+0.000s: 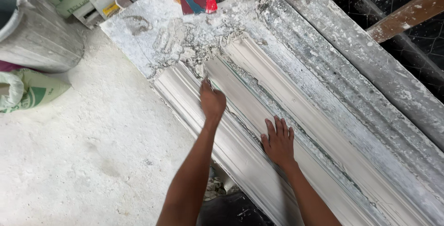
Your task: The person dips a sponge into a bowl of plaster slurry and wipes their hands with a cloth, then uses a small knife to scrape excess plaster from the grooves of decorative plaster cornice moldings laid on a workbench, working along the lengths of several moldings.
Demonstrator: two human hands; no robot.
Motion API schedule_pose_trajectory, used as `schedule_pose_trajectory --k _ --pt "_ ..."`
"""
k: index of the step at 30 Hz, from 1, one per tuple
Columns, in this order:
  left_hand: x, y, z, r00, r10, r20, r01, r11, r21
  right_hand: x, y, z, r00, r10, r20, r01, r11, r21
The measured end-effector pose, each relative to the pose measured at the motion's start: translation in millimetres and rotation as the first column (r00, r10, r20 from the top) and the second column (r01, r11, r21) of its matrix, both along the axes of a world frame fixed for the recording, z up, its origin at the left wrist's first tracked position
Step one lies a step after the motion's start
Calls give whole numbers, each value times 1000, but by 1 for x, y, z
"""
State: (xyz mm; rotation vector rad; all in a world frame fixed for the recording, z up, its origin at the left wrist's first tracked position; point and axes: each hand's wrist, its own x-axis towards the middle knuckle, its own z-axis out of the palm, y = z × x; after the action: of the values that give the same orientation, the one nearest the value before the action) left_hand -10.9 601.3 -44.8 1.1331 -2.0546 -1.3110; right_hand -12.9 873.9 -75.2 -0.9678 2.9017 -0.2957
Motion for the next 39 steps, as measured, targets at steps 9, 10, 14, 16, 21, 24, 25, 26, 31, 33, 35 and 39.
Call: schedule_pose_trajectory --k 9,10,14,16,21,24,25,26,31,33,35,39 --pt "-13 -54 35 999 3 37 -5 998 70 -1 -1 7 1000 -3 2 3 1000 -16" --pt "-11 -56 41 999 -18 42 13 995 96 -1 -1 8 1000 -14 26 14 1000 -9" --pt "10 -43 49 998 -67 3 64 970 235 0 -1 11 1000 -12 28 12 1000 -28" --pt "23 -38 44 985 -149 -91 164 968 187 0 -1 13 997 -32 67 32 999 -3" --pt "40 -69 27 895 -444 -52 425 881 -207 -1 1 15 985 -45 165 46 999 -7" --pt "40 -107 23 764 -645 25 590 682 -433 -3 1 12 981 -73 180 70 997 19" --pt "42 -121 26 709 -702 64 652 619 -437 -3 2 11 978 -83 194 77 996 36" --pt "42 -133 29 648 -755 103 711 550 -438 -4 2 9 981 -76 180 71 997 30" --pt "13 -187 53 175 -918 355 980 127 -156 -4 1 6 978 -91 187 100 994 -36" --pt "-5 -198 56 -4 -905 424 983 -82 -166 2 -2 8 975 -180 133 186 982 -32" --pt "-27 -205 54 -119 -871 477 938 -256 -234 15 -9 13 959 -278 48 280 958 -64" --pt "-68 -224 43 -252 -768 588 851 -465 -243 50 -20 25 867 -485 -111 476 874 -96"
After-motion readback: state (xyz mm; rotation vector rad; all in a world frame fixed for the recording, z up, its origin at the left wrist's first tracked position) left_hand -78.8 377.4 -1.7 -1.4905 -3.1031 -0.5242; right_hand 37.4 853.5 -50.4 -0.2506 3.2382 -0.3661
